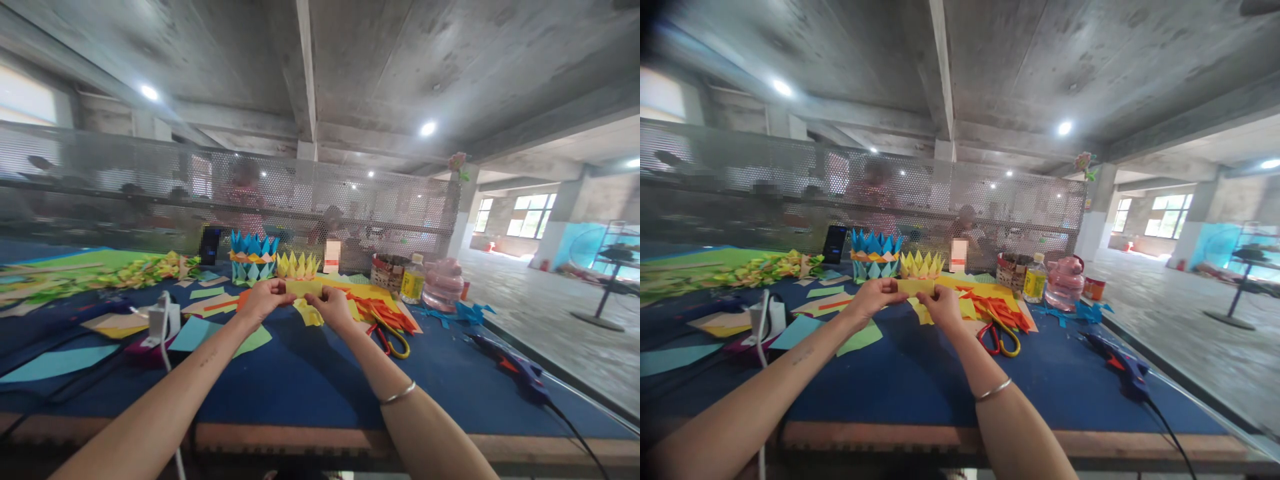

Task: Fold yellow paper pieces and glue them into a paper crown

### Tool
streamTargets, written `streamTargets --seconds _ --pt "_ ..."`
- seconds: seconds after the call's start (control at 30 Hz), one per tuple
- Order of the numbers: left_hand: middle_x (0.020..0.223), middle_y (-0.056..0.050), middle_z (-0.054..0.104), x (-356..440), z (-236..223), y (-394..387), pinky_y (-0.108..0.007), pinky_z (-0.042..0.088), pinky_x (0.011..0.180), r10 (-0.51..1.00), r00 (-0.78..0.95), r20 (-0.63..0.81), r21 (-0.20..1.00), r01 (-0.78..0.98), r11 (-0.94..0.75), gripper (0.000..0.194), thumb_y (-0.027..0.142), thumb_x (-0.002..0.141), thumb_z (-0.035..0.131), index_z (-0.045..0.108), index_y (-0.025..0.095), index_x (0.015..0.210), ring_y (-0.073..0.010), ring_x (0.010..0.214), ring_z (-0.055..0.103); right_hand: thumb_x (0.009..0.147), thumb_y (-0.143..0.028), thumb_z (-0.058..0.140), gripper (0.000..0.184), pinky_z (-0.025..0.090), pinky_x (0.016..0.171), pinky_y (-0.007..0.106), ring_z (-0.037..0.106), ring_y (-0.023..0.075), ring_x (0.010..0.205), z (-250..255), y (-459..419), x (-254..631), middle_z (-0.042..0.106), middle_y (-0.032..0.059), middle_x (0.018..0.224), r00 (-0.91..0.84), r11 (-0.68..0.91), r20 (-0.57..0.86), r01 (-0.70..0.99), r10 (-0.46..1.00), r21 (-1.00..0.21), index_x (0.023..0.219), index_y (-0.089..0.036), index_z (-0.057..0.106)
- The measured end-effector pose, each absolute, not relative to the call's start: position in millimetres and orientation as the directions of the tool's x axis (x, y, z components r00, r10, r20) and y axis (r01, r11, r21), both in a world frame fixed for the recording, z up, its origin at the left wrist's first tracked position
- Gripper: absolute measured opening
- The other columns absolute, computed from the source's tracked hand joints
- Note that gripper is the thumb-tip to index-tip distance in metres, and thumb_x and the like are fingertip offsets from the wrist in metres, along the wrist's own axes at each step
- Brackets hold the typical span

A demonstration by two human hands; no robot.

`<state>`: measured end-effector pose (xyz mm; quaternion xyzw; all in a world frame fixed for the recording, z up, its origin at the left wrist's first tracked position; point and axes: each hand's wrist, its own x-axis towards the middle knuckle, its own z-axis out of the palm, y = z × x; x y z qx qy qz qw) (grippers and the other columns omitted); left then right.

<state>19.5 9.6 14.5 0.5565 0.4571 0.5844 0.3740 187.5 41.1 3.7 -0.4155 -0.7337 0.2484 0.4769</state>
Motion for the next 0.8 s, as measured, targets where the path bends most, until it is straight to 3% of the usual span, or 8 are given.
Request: streamTargets --seconds 0.23,0.57,0.8 --pt "0.055 0.002 0.064 19.1 17.2 9.1 -0.027 0.051 0.061 0.948 -0.120 0.296 0.953 0.107 -0.284 0.026 0.017 0.047 0.082 0.060 0.019 0.060 -0.0156 0.055 0.062 0.072 -0.030 0.064 0.019 0.027 0.045 0.019 0.041 0.0080 0.050 3.0 42.1 187.8 0.053 -0.0022 0.055 -0.207 0.530 0.489 0.382 0.847 -0.757 0.065 -0.012 0.062" --pt "0.059 0.000 0.066 18.1 15.4 9.7 -0.028 0.051 0.064 0.938 -0.128 0.321 0.943 0.130 -0.305 0.024 0.018 0.051 0.079 0.062 0.017 0.067 -0.0168 0.060 0.064 0.073 -0.030 0.063 0.019 0.028 0.046 0.019 0.043 0.0088 0.051 3.4 43.7 189.3 0.054 -0.0012 0.056 -0.195 0.518 0.482 0.399 0.854 -0.756 0.067 -0.012 0.063" --pt "0.056 0.001 0.064 16.5 15.6 10.5 -0.024 0.047 0.059 0.944 -0.144 0.297 0.954 0.087 -0.287 0.031 0.021 0.044 0.082 0.061 0.015 0.066 -0.0139 0.056 0.061 0.073 -0.030 0.063 0.019 0.029 0.046 0.018 0.045 0.0084 0.052 4.5 42.5 190.0 0.056 -0.0008 0.058 -0.194 0.516 0.481 0.411 0.855 -0.751 0.067 -0.012 0.063"
